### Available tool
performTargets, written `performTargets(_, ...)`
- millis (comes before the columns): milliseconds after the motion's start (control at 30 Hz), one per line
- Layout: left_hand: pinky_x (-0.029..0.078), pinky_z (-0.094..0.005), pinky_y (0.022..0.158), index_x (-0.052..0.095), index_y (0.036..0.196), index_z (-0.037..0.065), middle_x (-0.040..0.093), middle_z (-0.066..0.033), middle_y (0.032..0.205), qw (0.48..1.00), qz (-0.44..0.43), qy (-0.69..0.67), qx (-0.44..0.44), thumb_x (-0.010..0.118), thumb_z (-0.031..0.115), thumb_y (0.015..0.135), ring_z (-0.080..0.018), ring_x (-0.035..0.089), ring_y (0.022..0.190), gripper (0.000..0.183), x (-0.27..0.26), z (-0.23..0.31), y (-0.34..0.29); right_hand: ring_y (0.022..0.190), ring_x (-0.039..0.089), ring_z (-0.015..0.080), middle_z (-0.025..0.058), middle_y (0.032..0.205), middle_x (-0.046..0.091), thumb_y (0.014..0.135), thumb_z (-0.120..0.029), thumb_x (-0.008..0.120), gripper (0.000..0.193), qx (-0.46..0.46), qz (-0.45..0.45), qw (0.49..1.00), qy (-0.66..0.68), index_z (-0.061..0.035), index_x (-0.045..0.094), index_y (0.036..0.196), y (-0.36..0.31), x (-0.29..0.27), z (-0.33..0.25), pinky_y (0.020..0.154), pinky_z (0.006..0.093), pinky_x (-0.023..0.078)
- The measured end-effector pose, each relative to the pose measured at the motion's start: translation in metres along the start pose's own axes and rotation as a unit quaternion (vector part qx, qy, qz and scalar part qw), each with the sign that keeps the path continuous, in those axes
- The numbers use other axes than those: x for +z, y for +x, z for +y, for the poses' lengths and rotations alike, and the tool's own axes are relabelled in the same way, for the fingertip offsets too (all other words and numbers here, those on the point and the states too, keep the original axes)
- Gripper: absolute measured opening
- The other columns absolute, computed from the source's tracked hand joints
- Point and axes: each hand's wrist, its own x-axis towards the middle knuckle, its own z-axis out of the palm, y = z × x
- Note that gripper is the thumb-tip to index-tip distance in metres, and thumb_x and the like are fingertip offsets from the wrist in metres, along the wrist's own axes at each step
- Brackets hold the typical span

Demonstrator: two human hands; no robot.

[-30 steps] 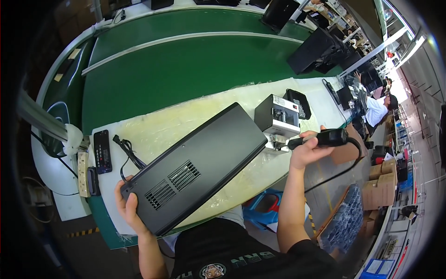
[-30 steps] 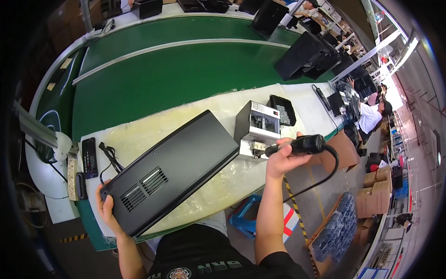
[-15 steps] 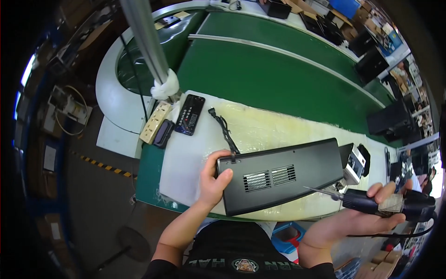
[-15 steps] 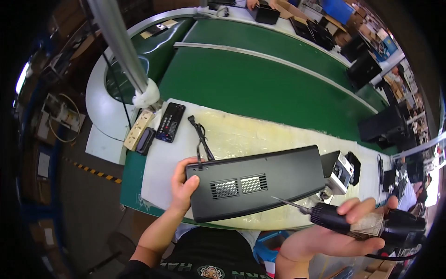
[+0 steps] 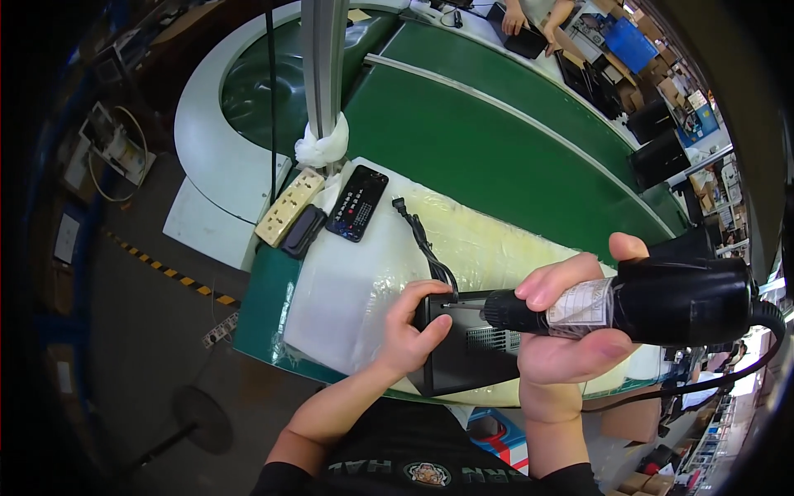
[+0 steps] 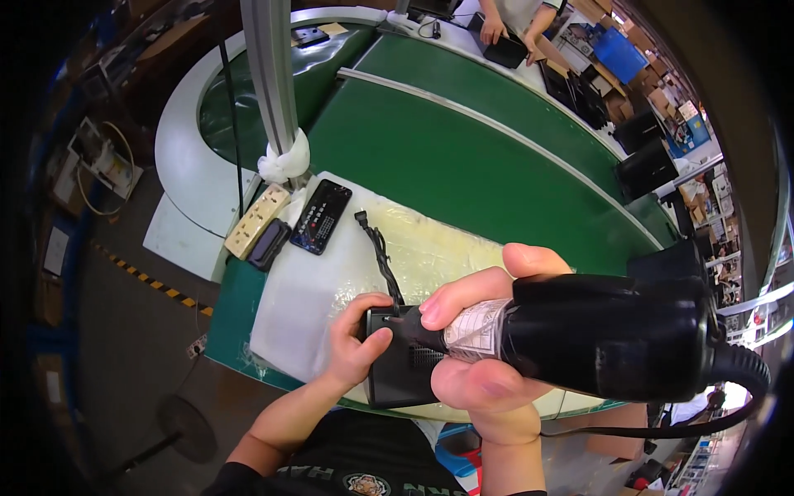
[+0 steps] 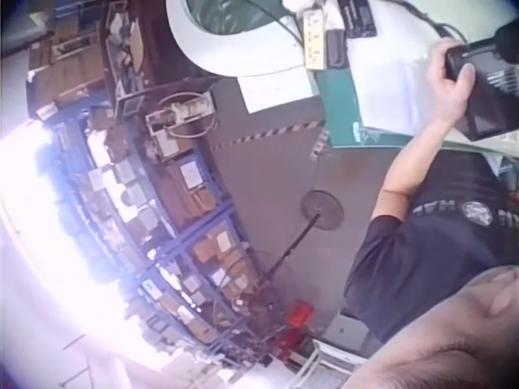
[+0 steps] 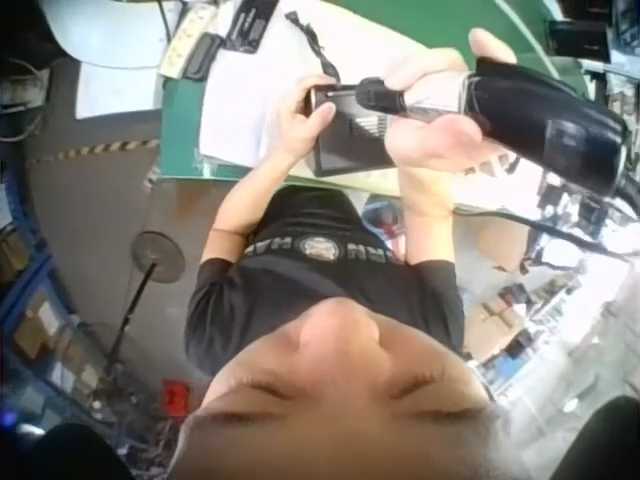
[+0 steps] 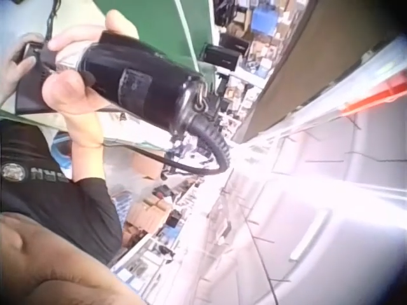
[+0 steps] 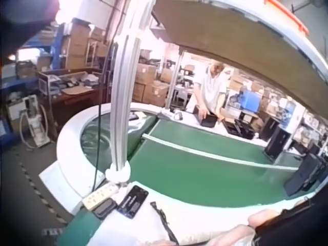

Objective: Assembling electronic component housings by using an electric screwdriver to drive screws.

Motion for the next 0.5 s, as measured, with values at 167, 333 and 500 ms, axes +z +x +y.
performTargets(167,0.041,-0.0320,0.093,0.057,0.110,-0.002,0.058,-0.0135,0.110,1.000,0.005,-0.004,0.001,0.066,0.007,0.076,-0.0238,0.055,0.103,0.037,0.000,0.000,-0.001,0.056,0.053,0.0148,0.0110,0.087,0.050,0.084,-0.065,0.052,0.083,-0.021,-0.044,0.998,0.032,0.0041,0.029,0.123,-0.007,0.004,0.013,0.051,0.0295,0.051)
performTargets(333,0.042,-0.0323,0.092,0.057,0.110,-0.002,0.058,-0.0131,0.108,1.000,0.011,-0.001,-0.002,0.066,0.008,0.076,-0.0241,0.056,0.102,0.036,-0.001,0.003,0.001,0.055,0.052,0.0141,0.0114,0.085,0.051,0.084,-0.066,0.052,0.083,0.014,-0.090,0.994,0.056,0.0046,0.030,0.121,-0.005,0.010,0.012,0.049,0.0290,0.051)
performTargets(500,0.043,-0.0329,0.091,0.058,0.110,0.000,0.059,-0.0129,0.108,1.000,0.007,0.027,0.013,0.067,0.009,0.076,-0.0253,0.057,0.102,0.036,-0.002,-0.001,-0.001,0.054,0.052,0.0146,0.0115,0.108,0.048,0.085,-0.064,0.051,0.085,-0.023,-0.114,0.991,0.068,0.0012,0.024,0.131,-0.006,0.011,0.020,0.047,0.0284,0.050)
